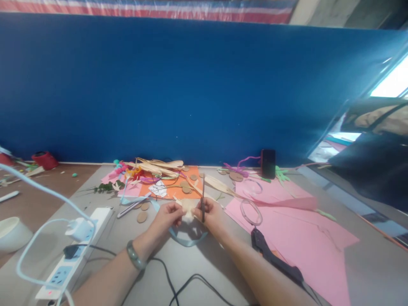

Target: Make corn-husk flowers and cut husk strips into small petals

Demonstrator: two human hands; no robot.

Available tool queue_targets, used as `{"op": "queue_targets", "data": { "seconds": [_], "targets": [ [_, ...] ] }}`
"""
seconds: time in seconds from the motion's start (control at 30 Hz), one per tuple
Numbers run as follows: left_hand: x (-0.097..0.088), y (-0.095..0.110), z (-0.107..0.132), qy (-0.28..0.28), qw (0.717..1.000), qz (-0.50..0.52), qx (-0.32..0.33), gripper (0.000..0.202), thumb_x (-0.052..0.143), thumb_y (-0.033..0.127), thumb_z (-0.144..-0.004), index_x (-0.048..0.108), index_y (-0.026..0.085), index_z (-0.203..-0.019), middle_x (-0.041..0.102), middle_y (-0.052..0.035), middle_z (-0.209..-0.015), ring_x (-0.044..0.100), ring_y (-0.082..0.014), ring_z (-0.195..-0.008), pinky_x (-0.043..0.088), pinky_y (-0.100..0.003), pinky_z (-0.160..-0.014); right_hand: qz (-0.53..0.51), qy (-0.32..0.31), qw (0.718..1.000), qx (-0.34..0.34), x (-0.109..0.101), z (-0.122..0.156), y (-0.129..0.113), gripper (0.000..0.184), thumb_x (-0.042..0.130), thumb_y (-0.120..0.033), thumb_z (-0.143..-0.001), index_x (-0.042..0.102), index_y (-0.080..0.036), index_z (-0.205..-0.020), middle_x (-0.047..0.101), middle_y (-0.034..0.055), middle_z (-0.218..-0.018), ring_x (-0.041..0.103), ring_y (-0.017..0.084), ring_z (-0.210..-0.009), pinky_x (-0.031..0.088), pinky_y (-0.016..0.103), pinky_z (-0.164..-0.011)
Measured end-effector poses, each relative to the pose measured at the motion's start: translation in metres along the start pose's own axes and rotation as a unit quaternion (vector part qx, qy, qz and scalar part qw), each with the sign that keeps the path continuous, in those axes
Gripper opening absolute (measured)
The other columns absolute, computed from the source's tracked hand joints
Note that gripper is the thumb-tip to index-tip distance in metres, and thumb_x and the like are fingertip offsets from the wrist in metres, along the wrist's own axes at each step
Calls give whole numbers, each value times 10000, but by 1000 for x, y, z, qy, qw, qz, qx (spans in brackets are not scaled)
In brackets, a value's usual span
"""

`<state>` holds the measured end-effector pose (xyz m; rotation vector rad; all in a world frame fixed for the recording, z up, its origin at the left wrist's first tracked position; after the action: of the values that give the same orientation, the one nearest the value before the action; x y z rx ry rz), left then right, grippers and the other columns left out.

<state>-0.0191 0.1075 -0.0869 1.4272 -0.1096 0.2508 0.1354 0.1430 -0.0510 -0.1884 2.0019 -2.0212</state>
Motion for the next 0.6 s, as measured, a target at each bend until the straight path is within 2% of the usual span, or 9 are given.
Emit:
{"op": "queue_targets", "data": {
  "seconds": [0.13, 0.23, 0.37, 0.47, 0.6],
  "targets": [
    [2, -3, 1, -31, 1000, -7, -2, 266, 767, 331, -627, 599, 151, -728, 593, 25, -550, 507, -87, -435, 368, -197, -434, 4, 3, 1000, 2, 2, 2, -1, 188, 667, -261, -624, 502, -184, -668, 494, -61, -507, 427, 87, -452, 309, 199, -428],
    [3, -7, 2, -58, 998, -20, -29, 262, 761, 339, -632, 599, 142, -695, 601, 11, -525, 516, -97, -431, 384, -205, -434, -4, 4, 1000, 6, 2, 4, -2, 194, 677, -259, -606, 511, -179, -667, 493, -66, -511, 426, 82, -461, 311, 195, -436],
    [1, -4, 1, -44, 999, -20, -25, 274, 747, 365, -643, 596, 136, -641, 621, -7, -520, 521, -94, -420, 388, -200, -429, -19, 3, 1000, 7, 3, 4, -2, 236, 714, -267, -578, 513, -176, -659, 486, -74, -514, 418, 76, -472, 300, 195, -452],
    [2, 1, 1, -38, 999, -22, -22, 274, 751, 369, -635, 617, 133, -676, 618, -3, -520, 524, -91, -419, 384, -194, -426, -28, -4, 1000, 6, 4, 3, -1, 246, 723, -263, -567, 510, -176, -652, 495, -71, -522, 431, 80, -484, 312, 200, -468],
    [3, 6, 3, -56, 998, -31, -10, 243, 758, 329, -632, 628, 132, -689, 592, 15, -503, 521, -86, -422, 379, -184, -427, -39, -18, 999, 0, 5, 2, -1, 234, 714, -258, -574, 513, -176, -661, 519, -62, -535, 446, 87, -490, 326, 207, -478]
  ]
}}
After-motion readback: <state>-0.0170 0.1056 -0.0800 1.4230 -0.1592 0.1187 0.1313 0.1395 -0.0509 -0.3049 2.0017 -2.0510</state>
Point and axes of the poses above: each hand's wrist, its own z-axis away from the middle knuckle, its own x-axis out of the palm, y = z × x, the point moved 3 cm from there along -z, towards the middle knuckle
